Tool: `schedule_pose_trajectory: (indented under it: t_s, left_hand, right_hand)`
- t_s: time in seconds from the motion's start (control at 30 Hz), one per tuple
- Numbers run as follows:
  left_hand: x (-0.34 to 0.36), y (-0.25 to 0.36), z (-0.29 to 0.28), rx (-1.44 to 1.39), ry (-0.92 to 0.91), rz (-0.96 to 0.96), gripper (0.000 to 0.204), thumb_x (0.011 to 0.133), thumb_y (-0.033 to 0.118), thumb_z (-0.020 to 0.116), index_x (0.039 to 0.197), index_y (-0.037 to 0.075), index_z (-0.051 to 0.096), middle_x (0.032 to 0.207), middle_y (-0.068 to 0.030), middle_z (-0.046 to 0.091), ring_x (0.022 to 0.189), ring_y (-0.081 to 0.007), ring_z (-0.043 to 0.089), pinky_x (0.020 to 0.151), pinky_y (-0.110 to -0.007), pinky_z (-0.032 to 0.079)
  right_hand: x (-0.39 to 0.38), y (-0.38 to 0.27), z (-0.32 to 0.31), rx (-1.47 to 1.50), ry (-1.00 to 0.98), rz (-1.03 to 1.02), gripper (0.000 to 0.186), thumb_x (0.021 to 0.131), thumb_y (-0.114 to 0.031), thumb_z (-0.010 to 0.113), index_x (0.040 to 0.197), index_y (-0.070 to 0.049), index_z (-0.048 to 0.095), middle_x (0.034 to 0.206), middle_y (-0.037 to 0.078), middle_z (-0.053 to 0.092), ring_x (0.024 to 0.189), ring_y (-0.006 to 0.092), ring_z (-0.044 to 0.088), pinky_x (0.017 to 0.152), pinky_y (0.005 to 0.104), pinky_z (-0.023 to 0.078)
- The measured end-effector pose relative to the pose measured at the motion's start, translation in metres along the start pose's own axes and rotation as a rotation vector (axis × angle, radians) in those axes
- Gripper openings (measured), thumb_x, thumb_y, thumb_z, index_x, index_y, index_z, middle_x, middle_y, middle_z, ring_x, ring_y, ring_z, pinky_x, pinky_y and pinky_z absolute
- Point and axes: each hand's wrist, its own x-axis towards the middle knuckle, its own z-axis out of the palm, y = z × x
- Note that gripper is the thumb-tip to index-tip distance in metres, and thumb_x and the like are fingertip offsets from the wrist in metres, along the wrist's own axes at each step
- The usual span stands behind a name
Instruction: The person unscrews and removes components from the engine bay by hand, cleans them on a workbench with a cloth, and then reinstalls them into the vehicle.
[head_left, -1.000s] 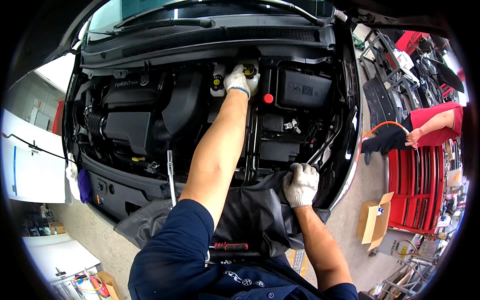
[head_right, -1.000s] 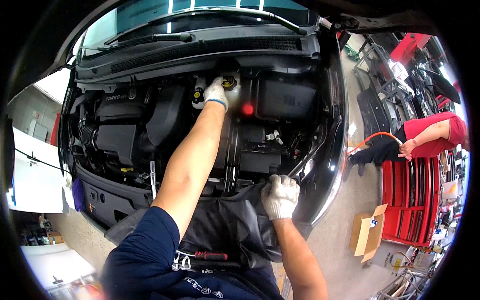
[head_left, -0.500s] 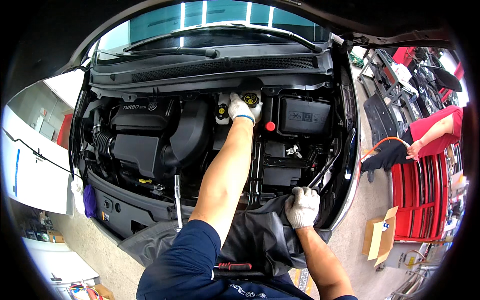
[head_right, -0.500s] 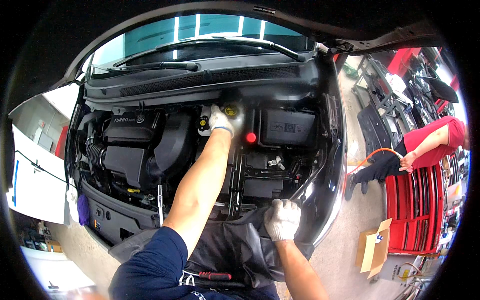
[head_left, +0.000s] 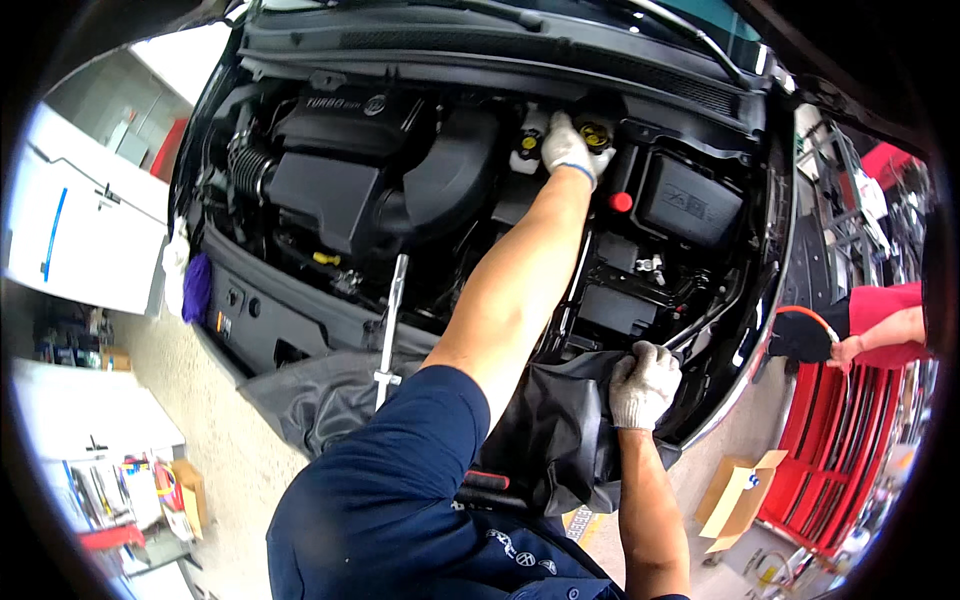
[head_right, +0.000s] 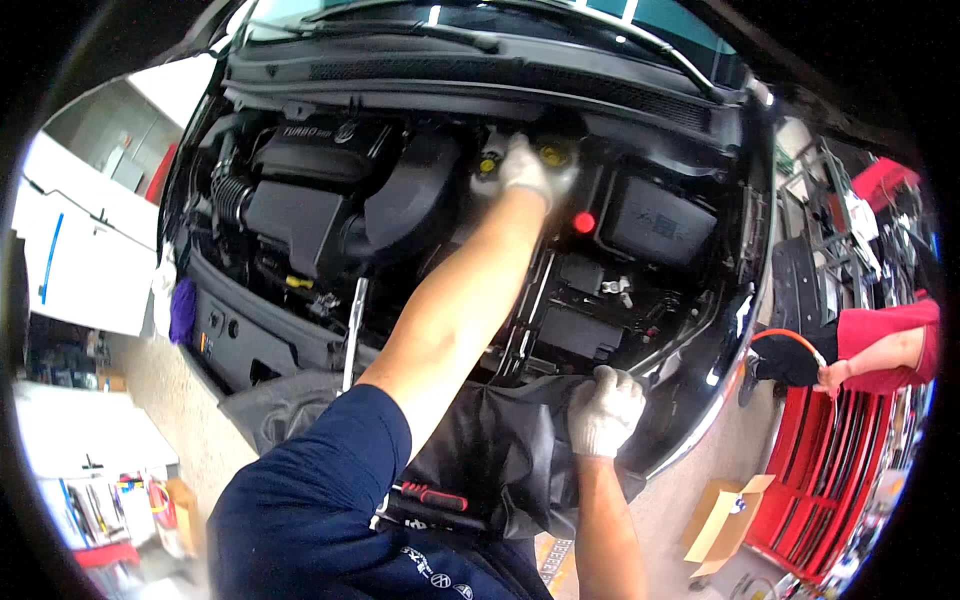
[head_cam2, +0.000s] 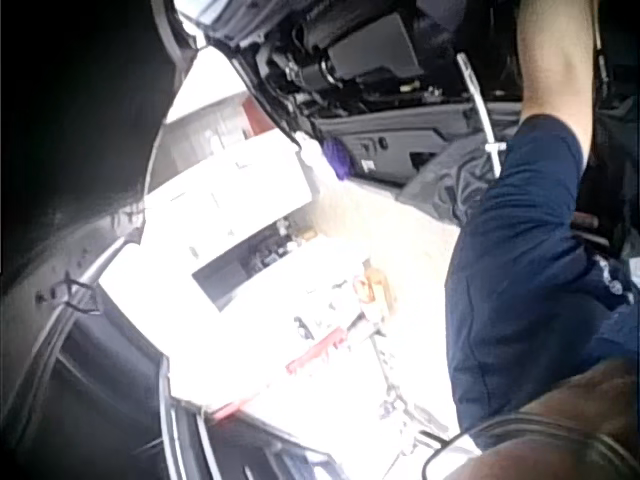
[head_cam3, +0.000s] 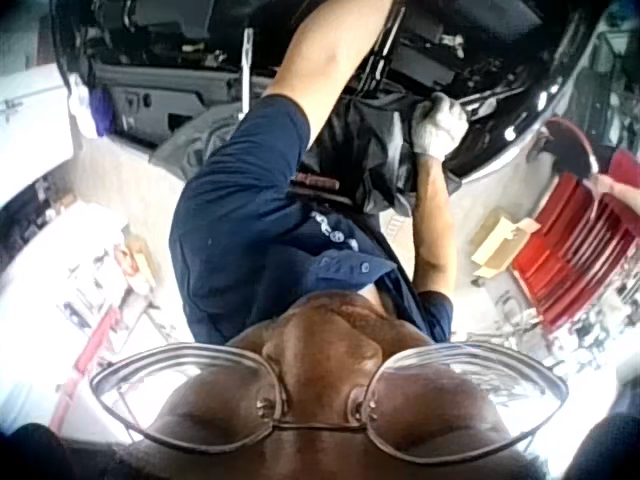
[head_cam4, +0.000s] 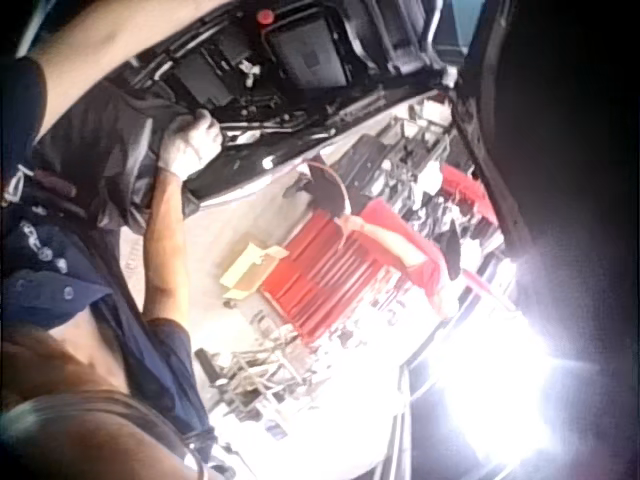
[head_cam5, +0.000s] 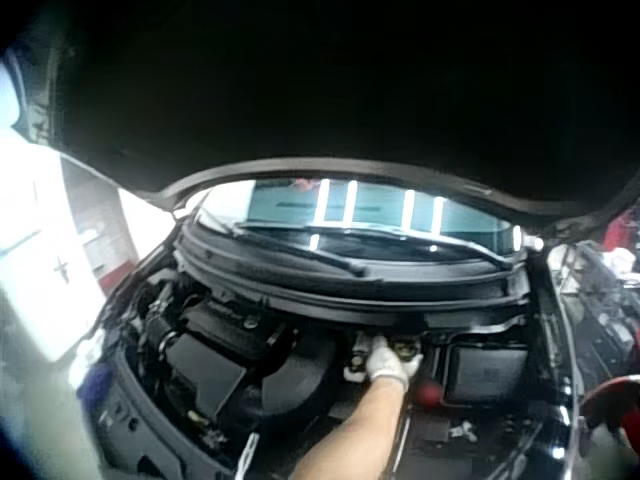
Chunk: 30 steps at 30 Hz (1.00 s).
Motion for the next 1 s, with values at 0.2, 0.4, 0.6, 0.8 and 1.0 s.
schedule_pose_trajectory:
  t_s: [0.2,0.4,0.6,0.8,1.0]
  left_hand:
    - [0.028,-0.003,0.001,0.297,0.018,0.198,0.053,0.095,0.042,0.069,0.134,0.006,0.062,0.131,-0.0143,0.068,0.115,-0.0374,0.067,0.093,-0.054,0.056]
    - [0.033,-0.013,0.005,-0.371,0.031,0.017,0.051,0.093,0.041,0.068,0.132,0.009,0.063,0.134,-0.0142,0.064,0.118,-0.0386,0.064,0.089,-0.062,0.053]
    - [0.02,-0.006,0.009,-0.5,0.041,-0.07,0.064,0.097,0.051,0.067,0.149,0.017,0.052,0.15,-0.0127,0.055,0.132,-0.0438,0.054,0.098,-0.07,0.048]
    - [0.026,-0.015,-0.003,0.346,0.071,0.381,0.063,0.095,0.053,0.07,0.137,0.007,0.063,0.136,-0.0145,0.067,0.122,-0.0282,0.067,0.1,-0.039,0.056]
    - [0.024,-0.01,0.007,-0.449,0.039,-0.008,0.05,0.093,0.041,0.069,0.126,0.004,0.063,0.119,-0.0166,0.069,0.103,-0.0372,0.069,0.076,-0.055,0.059]
  right_hand:
    - [0.0,0.0,0.002,-0.003,-0.014,0.0,0.024,0.078,-0.013,0.07,0.101,-0.012,0.069,0.097,0.012,0.068,0.096,0.0357,0.064,0.088,0.0496,0.05]
    - [-0.002,0.001,0.004,0.014,-0.05,0.027,0.022,0.081,-0.013,0.067,0.103,-0.011,0.068,0.101,0.013,0.067,0.101,0.0374,0.062,0.091,0.0499,0.049]
    - [-0.001,0.002,0.003,0.018,-0.046,0.026,0.022,0.081,-0.013,0.068,0.103,-0.011,0.068,0.101,0.014,0.067,0.099,0.0372,0.063,0.089,0.0499,0.049]
    - [-0.001,0.006,0.004,0.016,-0.031,0.021,0.026,0.077,-0.014,0.071,0.103,-0.012,0.068,0.101,0.013,0.069,0.097,0.0359,0.064,0.088,0.049,0.05]
    - [0.001,0.004,0.003,0.016,-0.03,0.017,0.024,0.077,-0.014,0.071,0.101,-0.013,0.067,0.098,0.012,0.067,0.096,0.0358,0.064,0.087,0.0491,0.05]
